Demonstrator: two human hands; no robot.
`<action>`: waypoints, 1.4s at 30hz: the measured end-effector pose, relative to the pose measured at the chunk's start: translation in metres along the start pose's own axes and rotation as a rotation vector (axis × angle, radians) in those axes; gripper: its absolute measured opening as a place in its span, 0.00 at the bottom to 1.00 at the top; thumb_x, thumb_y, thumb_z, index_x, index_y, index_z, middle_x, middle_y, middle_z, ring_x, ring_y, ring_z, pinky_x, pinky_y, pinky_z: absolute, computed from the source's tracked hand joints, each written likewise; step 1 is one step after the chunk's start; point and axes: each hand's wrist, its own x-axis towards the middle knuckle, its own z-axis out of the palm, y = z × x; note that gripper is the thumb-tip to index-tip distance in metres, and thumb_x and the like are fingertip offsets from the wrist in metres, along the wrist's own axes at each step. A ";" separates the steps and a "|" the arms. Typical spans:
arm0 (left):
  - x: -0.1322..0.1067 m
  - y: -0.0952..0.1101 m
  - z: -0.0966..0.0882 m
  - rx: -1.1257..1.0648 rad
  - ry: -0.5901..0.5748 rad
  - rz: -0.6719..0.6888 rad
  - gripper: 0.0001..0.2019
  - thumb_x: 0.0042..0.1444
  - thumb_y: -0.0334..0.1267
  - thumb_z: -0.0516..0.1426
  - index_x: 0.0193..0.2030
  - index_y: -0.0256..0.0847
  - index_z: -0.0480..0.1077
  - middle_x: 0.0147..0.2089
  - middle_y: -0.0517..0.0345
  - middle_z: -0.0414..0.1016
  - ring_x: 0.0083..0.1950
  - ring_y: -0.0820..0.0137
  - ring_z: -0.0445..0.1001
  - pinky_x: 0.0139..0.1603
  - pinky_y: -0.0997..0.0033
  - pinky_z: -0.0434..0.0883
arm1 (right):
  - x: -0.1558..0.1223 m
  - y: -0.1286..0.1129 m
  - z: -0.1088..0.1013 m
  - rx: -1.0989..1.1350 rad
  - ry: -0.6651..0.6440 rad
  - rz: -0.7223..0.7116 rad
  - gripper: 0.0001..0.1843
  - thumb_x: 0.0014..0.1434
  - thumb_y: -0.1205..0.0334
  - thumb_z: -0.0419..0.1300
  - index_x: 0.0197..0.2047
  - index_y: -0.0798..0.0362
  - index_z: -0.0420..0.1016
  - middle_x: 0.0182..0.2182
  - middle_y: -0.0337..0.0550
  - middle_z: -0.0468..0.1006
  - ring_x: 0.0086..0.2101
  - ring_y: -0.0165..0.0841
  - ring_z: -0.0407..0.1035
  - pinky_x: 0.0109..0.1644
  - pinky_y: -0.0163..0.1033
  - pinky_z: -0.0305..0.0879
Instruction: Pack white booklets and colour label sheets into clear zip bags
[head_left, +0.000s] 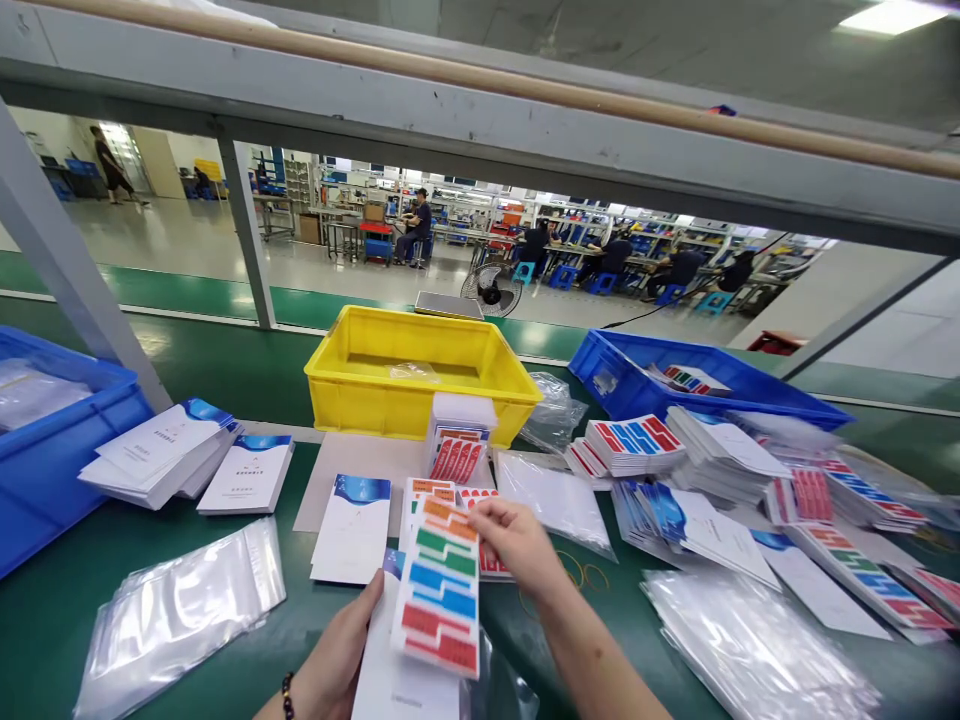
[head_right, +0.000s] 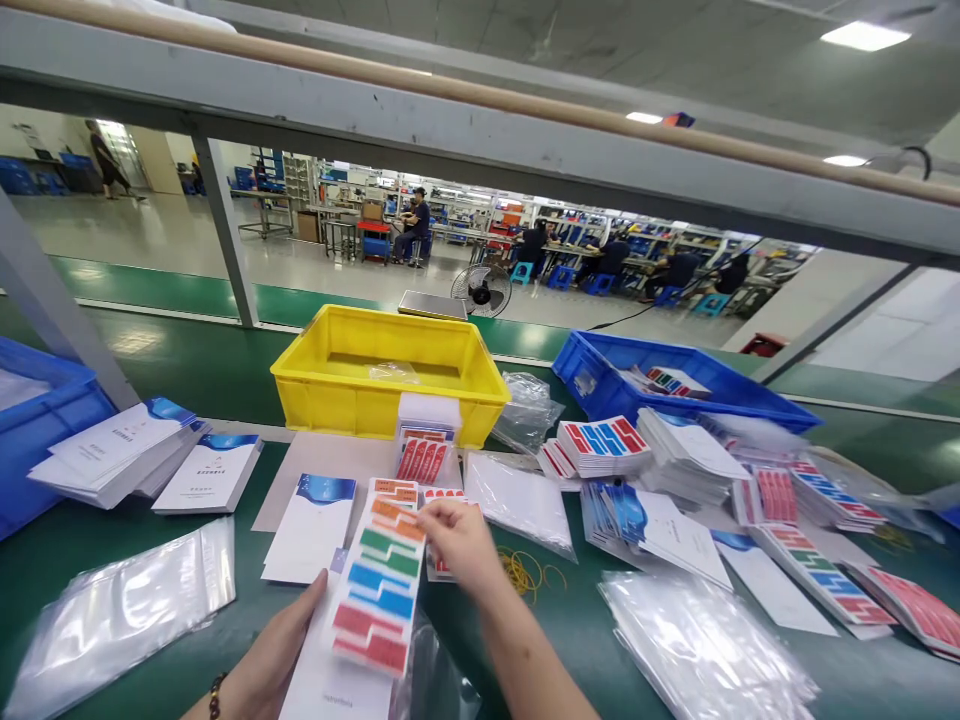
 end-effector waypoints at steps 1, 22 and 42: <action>0.000 0.000 0.002 0.006 0.015 0.001 0.22 0.49 0.50 0.57 0.38 0.29 0.71 0.33 0.43 0.80 0.36 0.56 0.78 0.40 0.59 0.72 | -0.009 0.000 0.009 0.053 -0.073 0.031 0.16 0.50 0.49 0.54 0.25 0.55 0.68 0.14 0.35 0.65 0.14 0.27 0.57 0.17 0.31 0.53; 0.003 -0.003 -0.001 0.108 0.140 0.083 0.15 0.45 0.44 0.63 0.33 0.32 0.70 0.30 0.48 0.80 0.32 0.60 0.78 0.38 0.63 0.74 | -0.020 0.035 -0.046 0.030 0.253 0.199 0.17 0.49 0.45 0.54 0.26 0.52 0.65 0.15 0.35 0.67 0.16 0.28 0.60 0.20 0.32 0.53; 0.009 -0.010 -0.010 0.221 -0.005 0.346 0.19 0.44 0.46 0.63 0.37 0.31 0.72 0.30 0.48 0.79 0.29 0.63 0.76 0.34 0.65 0.70 | -0.052 0.012 0.054 0.221 -0.235 0.189 0.16 0.49 0.53 0.58 0.20 0.53 0.59 0.12 0.30 0.60 0.13 0.23 0.56 0.15 0.28 0.50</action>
